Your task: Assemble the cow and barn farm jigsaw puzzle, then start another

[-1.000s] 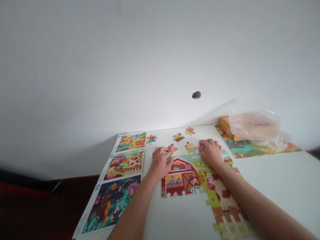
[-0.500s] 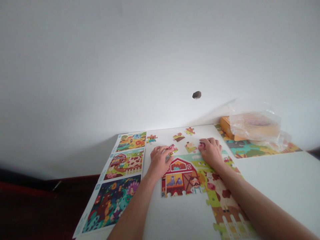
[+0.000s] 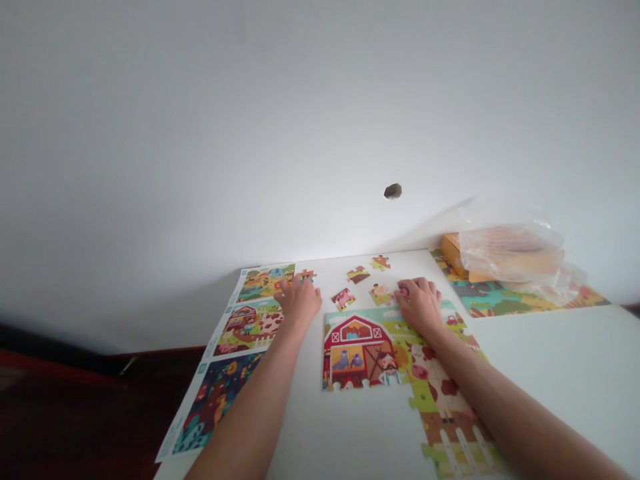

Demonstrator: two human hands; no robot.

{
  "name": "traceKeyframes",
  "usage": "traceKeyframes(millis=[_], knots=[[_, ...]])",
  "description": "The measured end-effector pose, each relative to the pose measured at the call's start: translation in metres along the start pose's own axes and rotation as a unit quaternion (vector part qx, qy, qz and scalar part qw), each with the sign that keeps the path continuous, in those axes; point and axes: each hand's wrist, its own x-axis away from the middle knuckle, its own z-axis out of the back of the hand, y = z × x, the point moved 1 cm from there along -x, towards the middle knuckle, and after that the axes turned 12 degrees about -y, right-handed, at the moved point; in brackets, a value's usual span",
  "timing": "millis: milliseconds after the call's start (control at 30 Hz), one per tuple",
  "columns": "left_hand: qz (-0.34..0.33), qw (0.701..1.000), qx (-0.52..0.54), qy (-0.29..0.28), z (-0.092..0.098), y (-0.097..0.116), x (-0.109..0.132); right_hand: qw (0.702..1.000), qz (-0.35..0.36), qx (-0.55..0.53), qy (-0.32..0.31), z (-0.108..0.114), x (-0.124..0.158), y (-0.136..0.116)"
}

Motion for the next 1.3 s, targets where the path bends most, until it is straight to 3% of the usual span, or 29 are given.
traceKeyframes(millis=[167, 300, 467, 767, 867, 967, 1033, 1100, 1133, 1200, 1233, 1300], knots=[[-0.077, 0.995, -0.030, -0.051, 0.015, -0.013, -0.048, 1.000, -0.005, -0.003, 0.000, -0.001, -0.001, 0.001], [-0.141, 0.985, -0.052, -0.087, 0.024, -0.020, -0.071, 1.000, -0.005, -0.006, 0.000, -0.001, -0.001, 0.000], [-0.175, 0.978, -0.062, -0.095, 0.025, -0.018, -0.086, 1.000, -0.005, -0.007, 0.003, 0.001, 0.000, -0.002], [-0.152, 0.978, -0.028, -0.143, 0.030, -0.001, -0.090, 1.000, 0.006, -0.022, 0.019, 0.002, 0.001, -0.002], [-0.144, 0.979, 0.011, -0.143, 0.039, 0.004, -0.080, 0.998, 0.015, -0.045, 0.045, 0.007, 0.002, -0.004], [-0.137, 0.986, 0.062, -0.068, 0.050, 0.013, -0.056, 0.993, 0.055, -0.085, 0.068, 0.016, 0.006, -0.007], [-0.140, 0.985, 0.101, -0.006, 0.053, 0.025, -0.030, 0.983, 0.111, -0.135, 0.049, 0.023, 0.010, -0.011], [-0.167, 0.972, 0.160, 0.036, 0.049, 0.039, 0.003, 0.963, 0.179, -0.202, -0.010, 0.028, 0.016, -0.016], [-0.203, 0.936, 0.282, 0.058, 0.043, 0.046, 0.020, 0.947, 0.207, -0.239, -0.053, 0.029, 0.018, -0.018], [-0.251, 0.840, 0.479, 0.032, 0.025, 0.057, 0.052, 0.912, 0.240, -0.302, -0.138, 0.031, 0.024, -0.024], [-0.259, 0.810, 0.526, 0.006, 0.015, 0.061, 0.065, 0.899, 0.242, -0.323, -0.170, 0.031, 0.026, -0.026], [-0.276, 0.782, 0.559, -0.011, -0.005, 0.064, 0.082, 0.883, 0.228, -0.354, -0.206, 0.030, 0.028, -0.029]])
